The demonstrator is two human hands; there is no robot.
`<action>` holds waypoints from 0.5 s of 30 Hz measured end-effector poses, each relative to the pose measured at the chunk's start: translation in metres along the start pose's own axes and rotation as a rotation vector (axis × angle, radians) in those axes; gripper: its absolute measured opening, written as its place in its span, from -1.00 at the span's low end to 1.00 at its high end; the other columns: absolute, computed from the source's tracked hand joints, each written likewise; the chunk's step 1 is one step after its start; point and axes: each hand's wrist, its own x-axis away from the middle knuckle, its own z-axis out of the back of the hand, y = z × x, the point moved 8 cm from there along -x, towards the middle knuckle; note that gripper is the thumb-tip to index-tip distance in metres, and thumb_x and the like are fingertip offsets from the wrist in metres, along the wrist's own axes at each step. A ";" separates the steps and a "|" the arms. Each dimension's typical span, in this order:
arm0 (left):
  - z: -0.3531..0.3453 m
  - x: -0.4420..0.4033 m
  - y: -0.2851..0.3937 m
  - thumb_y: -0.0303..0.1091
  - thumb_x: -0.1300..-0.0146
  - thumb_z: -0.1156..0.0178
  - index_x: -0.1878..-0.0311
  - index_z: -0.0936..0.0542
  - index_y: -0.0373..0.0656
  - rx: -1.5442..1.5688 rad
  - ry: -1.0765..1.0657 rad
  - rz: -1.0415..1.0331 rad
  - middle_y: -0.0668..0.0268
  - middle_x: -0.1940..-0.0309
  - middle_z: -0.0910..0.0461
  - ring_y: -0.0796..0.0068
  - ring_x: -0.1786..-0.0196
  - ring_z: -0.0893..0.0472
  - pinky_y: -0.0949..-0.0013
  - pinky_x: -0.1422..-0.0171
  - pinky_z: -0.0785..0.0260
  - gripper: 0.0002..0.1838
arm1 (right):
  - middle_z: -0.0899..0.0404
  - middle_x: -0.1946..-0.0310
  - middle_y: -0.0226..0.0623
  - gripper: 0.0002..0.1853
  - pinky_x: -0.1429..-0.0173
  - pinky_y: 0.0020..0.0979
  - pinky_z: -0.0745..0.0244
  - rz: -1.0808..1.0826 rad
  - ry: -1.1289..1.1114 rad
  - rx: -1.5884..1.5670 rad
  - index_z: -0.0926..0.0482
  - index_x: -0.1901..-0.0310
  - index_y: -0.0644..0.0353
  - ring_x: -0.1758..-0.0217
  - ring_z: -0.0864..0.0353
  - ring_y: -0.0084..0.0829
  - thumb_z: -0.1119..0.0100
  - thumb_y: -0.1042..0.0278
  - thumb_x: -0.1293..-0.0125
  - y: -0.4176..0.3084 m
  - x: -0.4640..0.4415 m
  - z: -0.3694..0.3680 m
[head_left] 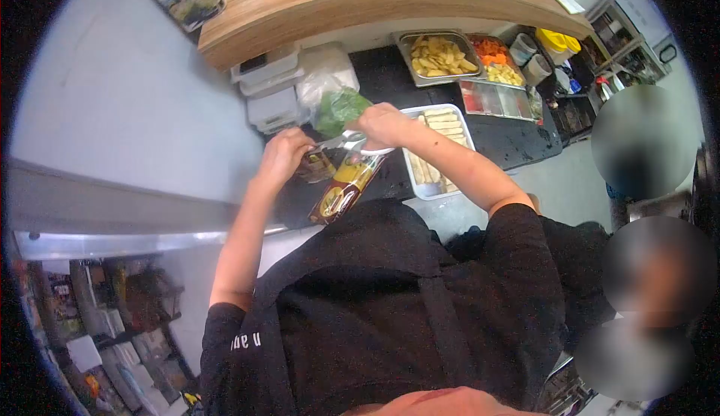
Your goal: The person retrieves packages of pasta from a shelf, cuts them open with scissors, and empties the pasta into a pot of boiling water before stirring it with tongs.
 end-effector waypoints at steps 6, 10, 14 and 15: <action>0.003 -0.003 0.005 -0.51 0.01 -0.25 0.38 -0.65 -0.24 0.026 0.015 0.036 0.18 0.40 -0.57 0.15 0.22 -0.57 0.24 0.12 -0.40 -0.91 | -0.63 0.37 -0.03 -0.30 0.16 -0.14 -0.52 0.007 0.031 -0.011 -0.58 0.17 0.22 0.22 -0.64 -0.06 -0.31 -0.32 0.13 -0.003 -0.006 -0.003; 0.006 -0.002 0.011 -0.52 0.01 -0.25 0.37 -0.65 -0.25 0.005 0.023 0.017 0.16 0.40 -0.57 0.14 0.23 -0.57 0.24 0.12 -0.40 -0.90 | -0.62 0.38 -0.01 -0.28 0.15 -0.12 -0.53 -0.020 0.053 -0.045 -0.58 0.17 0.23 0.23 -0.64 -0.02 -0.33 -0.32 0.17 -0.010 -0.014 -0.020; 0.010 0.004 0.002 -0.54 0.00 -0.25 0.36 -0.65 -0.25 0.093 0.020 0.088 0.17 0.40 -0.58 0.15 0.22 -0.57 0.22 0.11 -0.40 -0.90 | -0.61 0.48 -0.01 -0.40 0.20 -0.12 -0.53 0.028 0.160 -0.101 -0.60 0.22 0.22 0.32 -0.64 -0.02 -0.35 -0.17 0.14 -0.016 -0.009 -0.020; 0.010 0.005 0.000 -0.54 0.00 -0.25 0.35 -0.65 -0.24 0.141 0.015 0.114 0.18 0.39 -0.58 0.15 0.20 -0.57 0.21 0.09 -0.40 -0.89 | -0.61 0.48 -0.01 -0.40 0.20 -0.12 -0.53 0.019 0.162 -0.090 -0.60 0.22 0.22 0.32 -0.64 -0.02 -0.35 -0.17 0.14 -0.014 -0.009 -0.023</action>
